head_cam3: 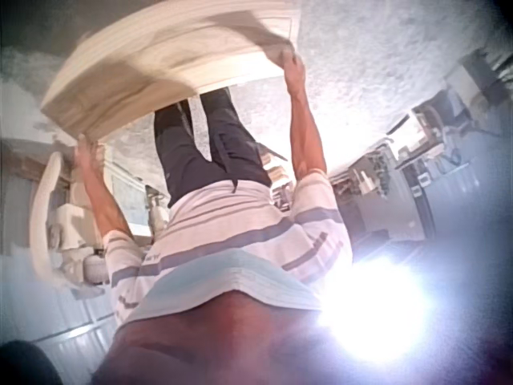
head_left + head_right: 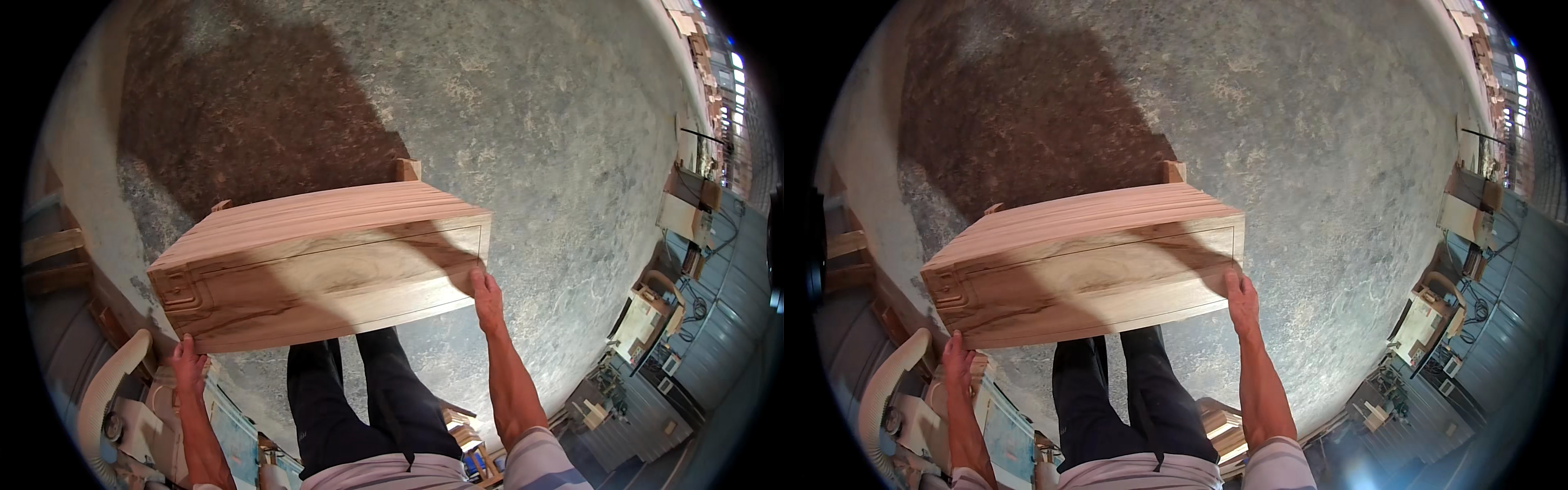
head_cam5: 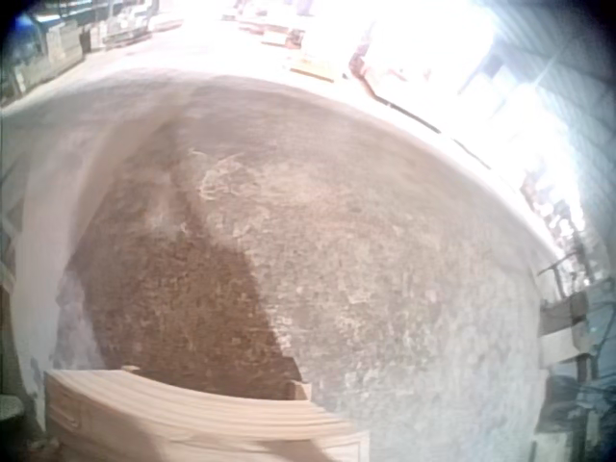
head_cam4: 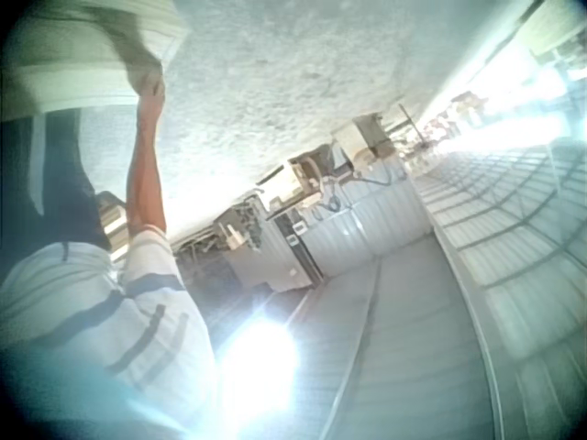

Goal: The person carries a wooden drawer front to a sanding machine and sands its edges and surfaces. They then measure the piece with a tape measure and mark it with a pencil before returning to sand the wood further.

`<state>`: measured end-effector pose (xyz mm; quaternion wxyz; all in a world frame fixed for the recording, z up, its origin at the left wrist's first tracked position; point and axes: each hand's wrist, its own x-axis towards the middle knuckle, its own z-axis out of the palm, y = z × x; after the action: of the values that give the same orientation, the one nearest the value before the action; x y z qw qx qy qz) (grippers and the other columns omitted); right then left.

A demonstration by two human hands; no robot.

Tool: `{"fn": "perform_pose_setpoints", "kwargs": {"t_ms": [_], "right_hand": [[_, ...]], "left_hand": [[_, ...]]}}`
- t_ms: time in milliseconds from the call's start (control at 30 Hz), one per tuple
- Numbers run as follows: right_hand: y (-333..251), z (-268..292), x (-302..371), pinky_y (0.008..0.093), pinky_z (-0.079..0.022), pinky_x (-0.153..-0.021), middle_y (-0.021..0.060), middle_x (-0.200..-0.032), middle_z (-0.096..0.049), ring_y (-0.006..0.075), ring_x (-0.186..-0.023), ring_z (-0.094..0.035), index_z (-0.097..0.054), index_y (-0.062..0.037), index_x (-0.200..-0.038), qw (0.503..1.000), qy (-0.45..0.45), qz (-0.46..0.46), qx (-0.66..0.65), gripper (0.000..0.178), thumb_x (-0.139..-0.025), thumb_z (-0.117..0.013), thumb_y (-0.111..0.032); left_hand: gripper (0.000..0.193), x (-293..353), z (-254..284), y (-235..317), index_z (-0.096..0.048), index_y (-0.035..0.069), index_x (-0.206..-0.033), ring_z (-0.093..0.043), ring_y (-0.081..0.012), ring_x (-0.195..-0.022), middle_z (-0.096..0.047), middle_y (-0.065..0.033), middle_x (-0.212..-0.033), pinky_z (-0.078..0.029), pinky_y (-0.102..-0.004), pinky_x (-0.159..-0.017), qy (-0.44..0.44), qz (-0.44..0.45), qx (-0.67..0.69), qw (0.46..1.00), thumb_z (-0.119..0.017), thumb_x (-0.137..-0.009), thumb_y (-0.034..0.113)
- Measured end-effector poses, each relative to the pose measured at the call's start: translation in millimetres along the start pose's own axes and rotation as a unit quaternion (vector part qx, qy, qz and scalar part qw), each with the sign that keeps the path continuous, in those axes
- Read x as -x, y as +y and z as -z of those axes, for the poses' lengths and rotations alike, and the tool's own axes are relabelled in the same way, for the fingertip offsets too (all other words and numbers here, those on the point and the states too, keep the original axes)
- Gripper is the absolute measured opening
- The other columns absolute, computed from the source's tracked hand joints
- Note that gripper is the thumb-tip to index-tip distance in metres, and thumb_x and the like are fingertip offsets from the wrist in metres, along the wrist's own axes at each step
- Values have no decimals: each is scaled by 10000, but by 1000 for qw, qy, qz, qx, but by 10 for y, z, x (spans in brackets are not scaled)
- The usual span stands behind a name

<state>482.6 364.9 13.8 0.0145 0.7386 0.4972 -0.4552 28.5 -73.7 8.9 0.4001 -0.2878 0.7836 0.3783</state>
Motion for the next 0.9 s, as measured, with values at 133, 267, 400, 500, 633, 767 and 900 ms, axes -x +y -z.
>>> {"fn": "perform_pose_setpoints", "kwargs": {"t_ms": [133, 267, 400, 500, 633, 767, 900], "right_hand": [[302, 153, -123, 332, -415, -873, 150, -1040, -616, 217, -986, -546, -581, 25, -1114, 993, -25, 98, 65, 415, -926, -488, -333], [178, 61, 28, 309, -413, -864, 107, -1022, -596, 178, -963, -531, -580, 19, -1080, 1000, -11, 20, 21, 424, -933, -476, -366], [158, 11, -33, 306, -405, -830, 109, -1025, -580, 177, -936, -503, -560, 35, -1100, 999, 18, -41, -7, 509, -914, -486, -433], [176, -3, -44, 309, -403, -811, 99, -992, -572, 178, -906, -493, -564, 33, -1071, 999, 6, -33, -9, 497, -917, -480, -432], [138, -18, -19, 303, -403, -796, 91, -968, -564, 173, -890, -488, -569, 30, -1030, 1000, 2, -13, -1, 471, -921, -479, -418], [291, 46, -40, 305, -411, -790, 83, -971, -566, 168, -886, -495, -573, 28, -1019, 1000, -7, -14, -7, 426, -932, -476, -377], [292, 2, 62, 337, -423, -788, 107, -927, -583, 211, -862, -522, -581, 2, -992, 991, 18, 111, 76, 338, -953, -446, -306]], "left_hand": [[426, 174, -62, 120, -528, 67, -1132, -548, -122, -786, -590, -32, -969, -448, -268, -616, -37, -20, -66, 997, -612, -863, 386], [477, 67, -147, 61, -588, -17, -964, -552, -122, -736, -583, -43, -821, -477, -269, -594, 74, -78, -80, 991, -727, -762, 392], [471, 131, -156, 155, -579, 1, -966, -560, -126, -750, -608, -56, -860, -474, -264, -621, 39, -60, -109, 991, -732, -751, 392], [446, 183, -196, 209, -586, 15, -927, -560, -118, -735, -607, -47, -845, -474, -257, -608, 47, -70, -111, 990, -731, -748, 397], [420, 219, -212, 232, -595, 16, -855, -553, -110, -687, -596, -44, -794, -479, -251, -581, 53, -83, -109, 989, -729, -752, 400], [394, 142, -197, 184, -598, 20, -845, -548, -110, -671, -600, -45, -789, -473, -256, -576, 62, -94, -125, 986, -710, -774, 390], [506, 164, -183, 323, -571, -57, -1025, -556, -125, -719, -587, -65, -856, -473, -273, -611, 12, -58, -148, 987, -695, -782, 369]]}}
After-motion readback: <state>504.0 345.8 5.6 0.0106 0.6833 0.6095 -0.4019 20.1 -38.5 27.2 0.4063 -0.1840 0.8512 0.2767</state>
